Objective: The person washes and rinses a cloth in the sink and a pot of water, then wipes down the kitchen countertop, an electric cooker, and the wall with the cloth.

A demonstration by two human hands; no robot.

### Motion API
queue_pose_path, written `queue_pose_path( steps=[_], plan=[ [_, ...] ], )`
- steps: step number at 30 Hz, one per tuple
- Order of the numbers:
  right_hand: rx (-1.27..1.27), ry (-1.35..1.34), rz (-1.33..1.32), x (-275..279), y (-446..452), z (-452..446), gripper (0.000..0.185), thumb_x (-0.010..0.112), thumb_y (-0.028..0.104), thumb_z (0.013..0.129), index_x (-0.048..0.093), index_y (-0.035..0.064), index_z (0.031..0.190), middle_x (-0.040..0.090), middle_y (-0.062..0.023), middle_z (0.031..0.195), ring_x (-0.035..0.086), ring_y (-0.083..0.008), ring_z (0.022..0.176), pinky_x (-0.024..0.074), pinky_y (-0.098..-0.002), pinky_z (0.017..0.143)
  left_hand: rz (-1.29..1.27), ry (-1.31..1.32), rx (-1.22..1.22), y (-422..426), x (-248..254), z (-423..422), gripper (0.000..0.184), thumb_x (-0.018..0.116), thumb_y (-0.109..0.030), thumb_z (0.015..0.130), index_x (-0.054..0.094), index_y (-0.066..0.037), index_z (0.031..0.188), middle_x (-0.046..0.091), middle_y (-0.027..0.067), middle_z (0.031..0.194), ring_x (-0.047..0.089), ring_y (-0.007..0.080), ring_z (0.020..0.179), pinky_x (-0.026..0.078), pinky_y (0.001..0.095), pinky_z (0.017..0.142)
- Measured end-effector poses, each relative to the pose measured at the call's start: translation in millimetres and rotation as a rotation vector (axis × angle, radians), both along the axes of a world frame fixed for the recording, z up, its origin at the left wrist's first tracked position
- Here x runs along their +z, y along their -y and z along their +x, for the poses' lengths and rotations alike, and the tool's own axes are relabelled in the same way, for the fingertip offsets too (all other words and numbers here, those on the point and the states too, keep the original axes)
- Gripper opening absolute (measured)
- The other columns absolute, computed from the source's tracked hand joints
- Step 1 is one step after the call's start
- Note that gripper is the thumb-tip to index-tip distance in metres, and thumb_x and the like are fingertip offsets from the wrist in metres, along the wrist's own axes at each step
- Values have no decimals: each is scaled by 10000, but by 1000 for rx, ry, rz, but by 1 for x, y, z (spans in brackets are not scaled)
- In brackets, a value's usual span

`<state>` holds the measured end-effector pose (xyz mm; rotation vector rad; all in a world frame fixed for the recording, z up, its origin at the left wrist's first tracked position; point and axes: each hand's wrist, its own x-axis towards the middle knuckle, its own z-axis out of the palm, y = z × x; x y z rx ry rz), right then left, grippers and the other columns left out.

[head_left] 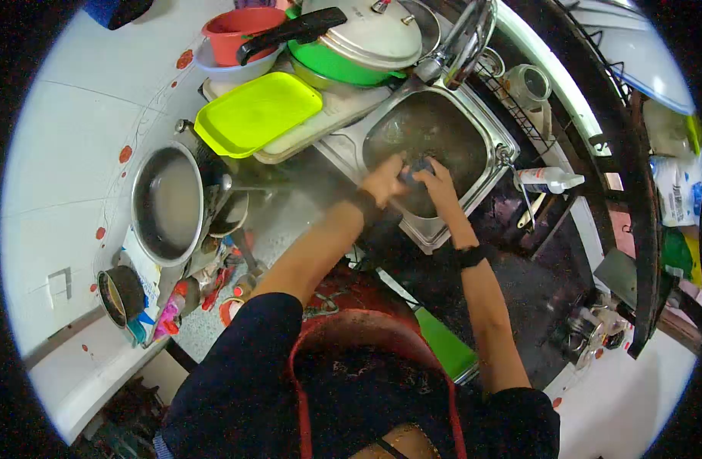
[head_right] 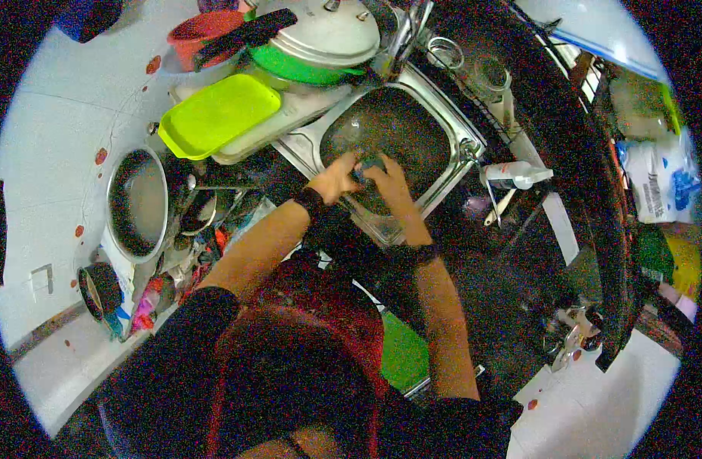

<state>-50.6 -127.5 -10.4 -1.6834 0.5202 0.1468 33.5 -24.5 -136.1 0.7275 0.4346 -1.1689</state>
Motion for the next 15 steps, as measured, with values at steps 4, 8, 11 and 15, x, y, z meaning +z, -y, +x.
queue_pose_path(
  steps=[4, 8, 11, 15],
  plan=[
    [-88, 374, -341, 0, -11, -7, 240, 589, 181, 783, 598, 17, 958, 583, -17, 857, 523, -119, 786, 412, -245, 724, 86, 406, -199, -1, -10, 1, 348, 319, -357, 958, 552, -102, 996, 633, 45, 796, 594, 185, 630, 513, 363, 580],
    [-110, 156, 65, 13, -19, 13, 395, 579, 325, 810, 585, -27, 988, 593, -120, 933, 537, -212, 878, 408, -305, 792, 164, 190, 56, -4, 105, -23, 389, 346, -419, 943, 563, -100, 891, 529, 38, 722, 505, 160, 591, 444, 297, 573],
    [-93, 106, -97, -23, -16, 30, 556, 550, 445, 821, 572, -51, 1072, 599, -234, 1022, 551, -344, 994, 408, -376, 893, 165, 216, 136, 3, 82, -18, 392, 353, -395, 948, 580, -76, 970, 587, 65, 802, 569, 176, 668, 459, 309, 597],
    [-44, 45, -455, -51, -17, 43, 439, 513, 400, 856, 580, 19, 1065, 580, -232, 1070, 527, -391, 1013, 425, -413, 886, 398, 222, 151, 17, 66, -12, 345, 474, -382, 878, 593, -74, 979, 609, 71, 820, 582, 198, 684, 461, 343, 591]
  ],
)
